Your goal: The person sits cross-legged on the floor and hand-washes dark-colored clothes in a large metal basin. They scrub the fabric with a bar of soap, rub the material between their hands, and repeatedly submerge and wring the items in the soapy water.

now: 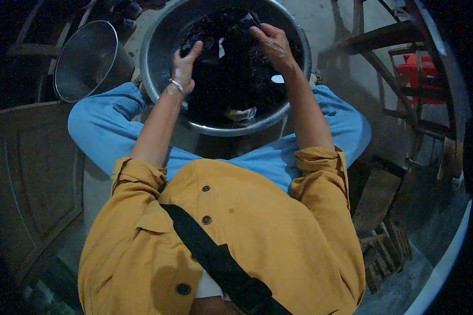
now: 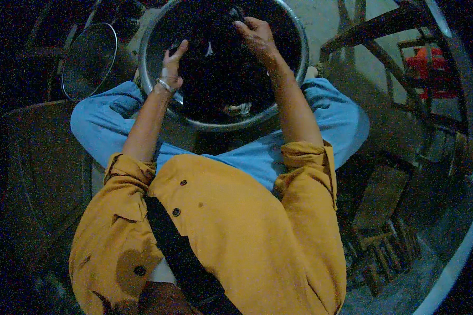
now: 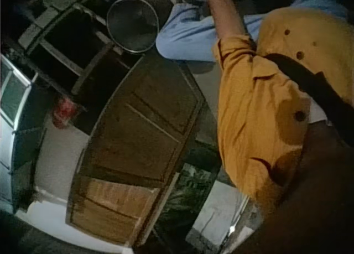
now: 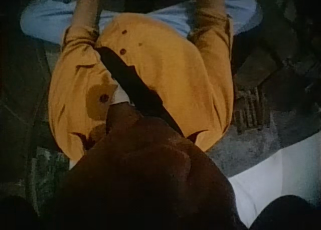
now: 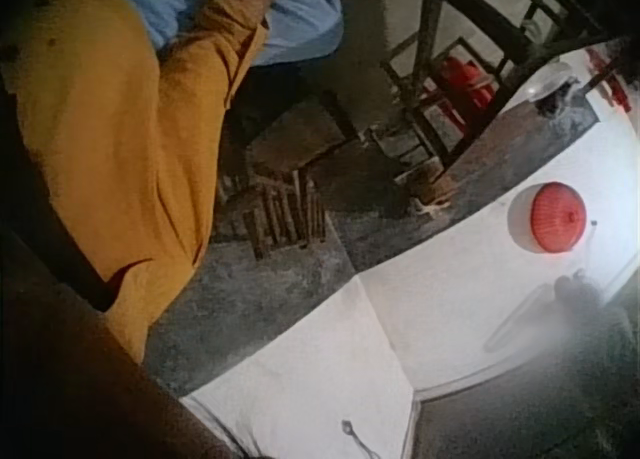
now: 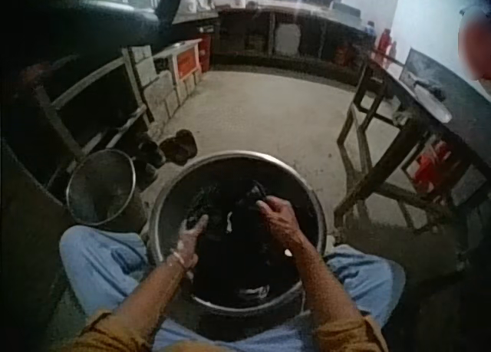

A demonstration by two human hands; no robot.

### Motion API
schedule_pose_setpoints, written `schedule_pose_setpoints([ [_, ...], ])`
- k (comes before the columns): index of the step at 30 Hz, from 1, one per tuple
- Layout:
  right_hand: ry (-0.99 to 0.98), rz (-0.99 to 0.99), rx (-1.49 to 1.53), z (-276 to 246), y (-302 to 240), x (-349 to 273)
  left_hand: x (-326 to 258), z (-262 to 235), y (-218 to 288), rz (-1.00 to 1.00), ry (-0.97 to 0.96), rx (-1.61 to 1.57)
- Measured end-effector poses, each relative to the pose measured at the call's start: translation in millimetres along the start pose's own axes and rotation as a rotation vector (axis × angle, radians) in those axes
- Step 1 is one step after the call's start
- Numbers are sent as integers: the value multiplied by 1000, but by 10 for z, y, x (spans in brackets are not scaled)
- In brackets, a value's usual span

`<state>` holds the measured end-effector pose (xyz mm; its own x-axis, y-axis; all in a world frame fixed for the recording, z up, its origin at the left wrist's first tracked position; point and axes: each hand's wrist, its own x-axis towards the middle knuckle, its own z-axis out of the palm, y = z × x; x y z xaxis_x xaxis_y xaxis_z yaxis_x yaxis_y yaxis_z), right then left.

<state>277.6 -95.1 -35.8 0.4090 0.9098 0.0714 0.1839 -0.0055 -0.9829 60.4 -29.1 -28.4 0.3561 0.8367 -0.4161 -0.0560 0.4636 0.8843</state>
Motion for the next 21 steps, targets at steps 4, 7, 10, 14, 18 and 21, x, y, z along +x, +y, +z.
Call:
schedule_pose_setpoints([
  [4, -284, 21, 301, 418, -160, -260, -95, 149, -126, 13, -265, 109],
  [7, -283, 202, 489, 175, -161, -254, -47, 143, -155, -98, -183, 40],
  [10, -216, 203, -579, -391, 699, -157, 549, -348, -445, -133, 200, -160],
  [14, -368, 383, -1179, -584, 1616, -497, 449, -440, -164, -66, 525, -250],
  [18, -360, 458, -1036, -454, 1769, -669, 369, -372, -89, 41, 851, -153],
  [21, -363, 439, -873, -513, 1710, -669, 490, -515, -202, 208, 788, -18],
])
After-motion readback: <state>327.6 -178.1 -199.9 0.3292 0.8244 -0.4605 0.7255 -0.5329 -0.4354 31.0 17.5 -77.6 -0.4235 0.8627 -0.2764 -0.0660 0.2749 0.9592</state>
